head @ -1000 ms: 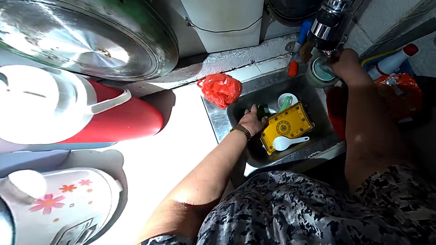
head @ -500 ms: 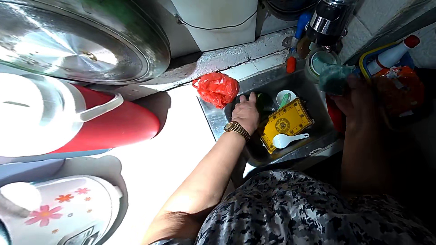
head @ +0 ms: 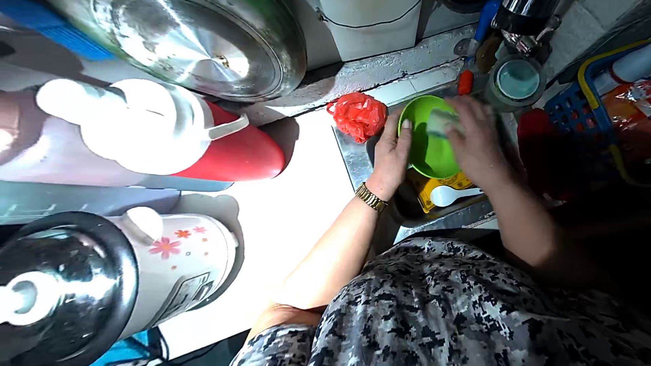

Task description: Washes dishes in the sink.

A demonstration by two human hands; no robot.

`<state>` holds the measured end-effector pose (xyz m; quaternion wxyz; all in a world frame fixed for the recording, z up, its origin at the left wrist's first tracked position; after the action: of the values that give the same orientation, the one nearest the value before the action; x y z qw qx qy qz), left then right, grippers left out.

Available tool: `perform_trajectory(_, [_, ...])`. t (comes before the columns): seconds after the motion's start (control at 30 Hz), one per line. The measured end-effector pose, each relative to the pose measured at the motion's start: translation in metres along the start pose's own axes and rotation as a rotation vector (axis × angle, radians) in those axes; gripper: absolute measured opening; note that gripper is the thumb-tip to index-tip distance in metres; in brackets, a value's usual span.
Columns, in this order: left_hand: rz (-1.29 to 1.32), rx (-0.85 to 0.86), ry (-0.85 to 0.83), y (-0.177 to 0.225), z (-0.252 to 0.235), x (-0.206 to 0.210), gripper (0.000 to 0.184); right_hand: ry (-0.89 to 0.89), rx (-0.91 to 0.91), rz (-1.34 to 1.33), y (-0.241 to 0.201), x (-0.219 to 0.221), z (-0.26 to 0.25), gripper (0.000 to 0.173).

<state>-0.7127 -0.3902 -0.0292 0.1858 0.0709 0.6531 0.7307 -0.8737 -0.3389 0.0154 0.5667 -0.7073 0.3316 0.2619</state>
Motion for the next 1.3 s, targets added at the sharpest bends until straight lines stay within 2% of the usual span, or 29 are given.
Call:
perform_trajectory(0.07, [0.036,0.013,0.014,-0.005,0.006,0.005,0.046,-0.107,-0.063,0.067,-0.018,0.029,0.001,0.040])
perform_trajectory(0.17, [0.031,0.014,0.101,-0.014,0.006,-0.011,0.046,-0.223,-0.181,-0.007,-0.040,0.048,0.013,0.028])
perform_trajectory(0.27, [0.017,0.009,0.122,-0.022,0.009,-0.025,0.044,-0.362,-0.318,0.145,-0.036,0.043,0.024,0.019])
perform_trajectory(0.37, [0.055,-0.023,0.006,-0.025,0.015,-0.019,0.044,-0.347,-0.373,0.387,-0.025,0.029,0.017,0.010])
perform_trajectory(0.47, [0.098,-0.030,-0.085,-0.020,0.018,-0.005,0.043,-0.253,-0.345,0.370,-0.030,0.029,0.005,0.018])
perform_trajectory(0.57, [0.159,-0.051,-0.113,-0.020,0.016,0.002,0.044,-0.106,-0.293,-0.035,-0.039,0.040,0.001,0.011])
perform_trajectory(0.63, [0.156,-0.054,-0.083,-0.020,0.015,-0.004,0.044,-0.196,-0.282,-0.203,-0.045,0.051,0.013,0.017])
perform_trajectory(0.7, [0.120,-0.057,-0.029,-0.023,0.015,-0.014,0.045,-0.390,-0.311,-0.102,-0.049,0.051,0.028,0.020])
perform_trajectory(0.77, [0.087,-0.049,0.002,-0.026,0.016,-0.022,0.044,-0.499,-0.325,0.170,-0.043,0.042,0.036,0.020])
perform_trajectory(0.87, [0.100,-0.075,-0.057,-0.025,0.019,-0.017,0.042,-0.389,-0.377,0.450,-0.035,0.030,0.027,0.013])
perform_trajectory(0.9, [0.122,-0.096,-0.075,-0.022,0.021,-0.012,0.042,-0.342,-0.371,0.484,-0.037,0.029,0.022,0.016])
perform_trajectory(0.97, [0.165,-0.118,-0.092,-0.019,0.022,-0.003,0.041,-0.234,-0.324,0.382,-0.039,0.033,0.013,0.018])
perform_trajectory(1.03, [0.183,-0.132,-0.088,-0.022,0.020,0.001,0.042,-0.140,-0.261,0.059,-0.038,0.045,0.013,0.020])
perform_trajectory(1.1, [0.152,-0.130,-0.032,-0.024,0.014,-0.006,0.041,-0.221,-0.232,-0.159,-0.044,0.059,0.024,0.033])
perform_trajectory(1.2, [0.033,-0.154,-0.011,-0.026,0.009,-0.026,0.042,-0.439,-0.320,0.007,-0.059,0.061,0.051,0.047])
perform_trajectory(1.23, [0.002,-0.174,-0.036,-0.024,0.008,-0.030,0.042,-0.478,-0.346,0.104,-0.057,0.057,0.056,0.043])
perform_trajectory(1.3, [-0.005,-0.226,-0.069,-0.018,0.009,-0.031,0.041,-0.439,-0.396,0.262,-0.050,0.049,0.059,0.027])
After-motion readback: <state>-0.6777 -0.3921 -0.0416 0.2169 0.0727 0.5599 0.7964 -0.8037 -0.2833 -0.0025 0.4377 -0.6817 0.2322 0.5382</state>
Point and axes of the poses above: each hand's wrist, its own z-axis away from the middle knuckle, its own x-axis out of the palm, y = z × x, the point moved 7 cm from there along -z, towards the middle knuckle, and after that the axes turned 9 degrees about -x, right-handed, at the moved point
